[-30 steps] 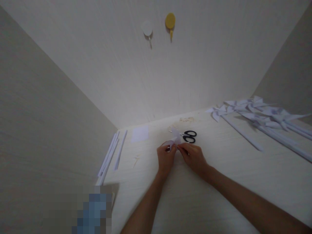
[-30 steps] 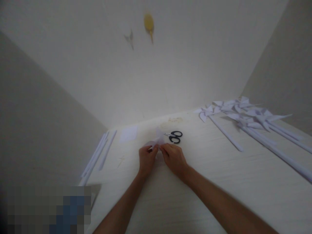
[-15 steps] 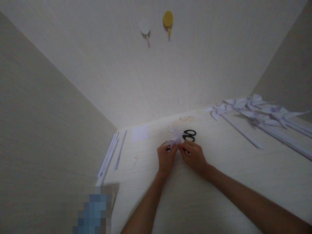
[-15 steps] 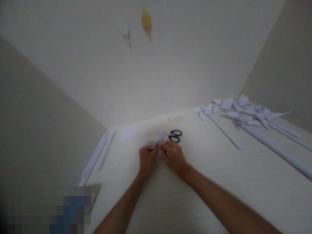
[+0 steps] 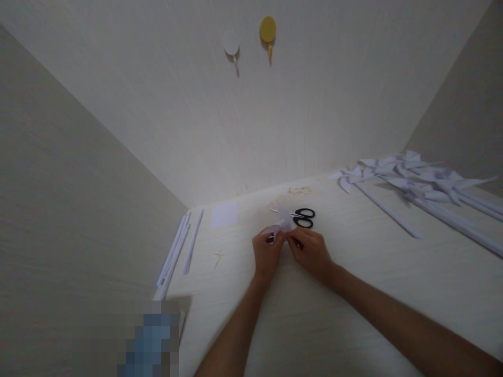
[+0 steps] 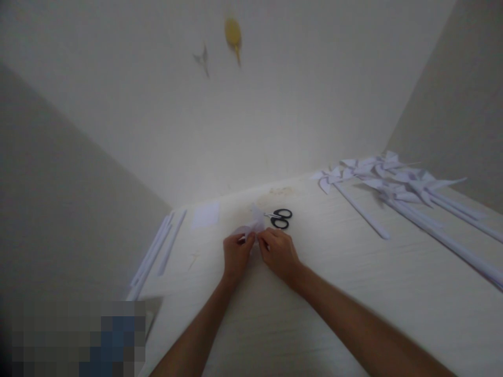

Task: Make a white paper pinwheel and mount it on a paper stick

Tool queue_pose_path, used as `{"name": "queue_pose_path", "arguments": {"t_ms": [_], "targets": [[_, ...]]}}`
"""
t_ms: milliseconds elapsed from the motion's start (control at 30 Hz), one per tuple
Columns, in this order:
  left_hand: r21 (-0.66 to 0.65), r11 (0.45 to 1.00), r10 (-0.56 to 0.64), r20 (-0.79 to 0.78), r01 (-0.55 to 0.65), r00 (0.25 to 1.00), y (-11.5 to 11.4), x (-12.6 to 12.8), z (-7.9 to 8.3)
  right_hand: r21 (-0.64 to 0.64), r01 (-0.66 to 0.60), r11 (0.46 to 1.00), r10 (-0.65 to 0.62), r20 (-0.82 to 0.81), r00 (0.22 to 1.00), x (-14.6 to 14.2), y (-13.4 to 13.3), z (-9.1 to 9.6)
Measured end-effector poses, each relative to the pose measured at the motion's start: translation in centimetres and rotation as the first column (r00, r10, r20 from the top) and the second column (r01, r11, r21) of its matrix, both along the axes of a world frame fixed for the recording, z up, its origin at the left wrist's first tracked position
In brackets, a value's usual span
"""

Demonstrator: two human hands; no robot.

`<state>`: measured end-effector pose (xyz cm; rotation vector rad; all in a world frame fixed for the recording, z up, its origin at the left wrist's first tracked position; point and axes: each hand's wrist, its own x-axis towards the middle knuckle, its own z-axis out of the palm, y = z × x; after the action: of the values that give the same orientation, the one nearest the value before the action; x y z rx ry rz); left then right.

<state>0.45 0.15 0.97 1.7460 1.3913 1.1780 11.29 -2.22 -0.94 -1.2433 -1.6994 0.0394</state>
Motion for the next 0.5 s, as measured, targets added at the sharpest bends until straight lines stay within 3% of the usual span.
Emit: {"name": "queue_pose_path", "arguments": {"t_ms": [233,500], "targets": [[-0.027,1.0,-0.016,-0.004,0.016,1.0,0.08,-0.07,0.03,-0.038,-0.009,0.999,0.007,-0.045,0.999,0.09,-0.03,0.32],[-0.132,0.99,-0.027,0.143,0.046,0.989,0.46,-0.16,0.06,0.002,0.022,1.0,-0.022,-0.125,0.992,0.31,0.29,0.33]]}}
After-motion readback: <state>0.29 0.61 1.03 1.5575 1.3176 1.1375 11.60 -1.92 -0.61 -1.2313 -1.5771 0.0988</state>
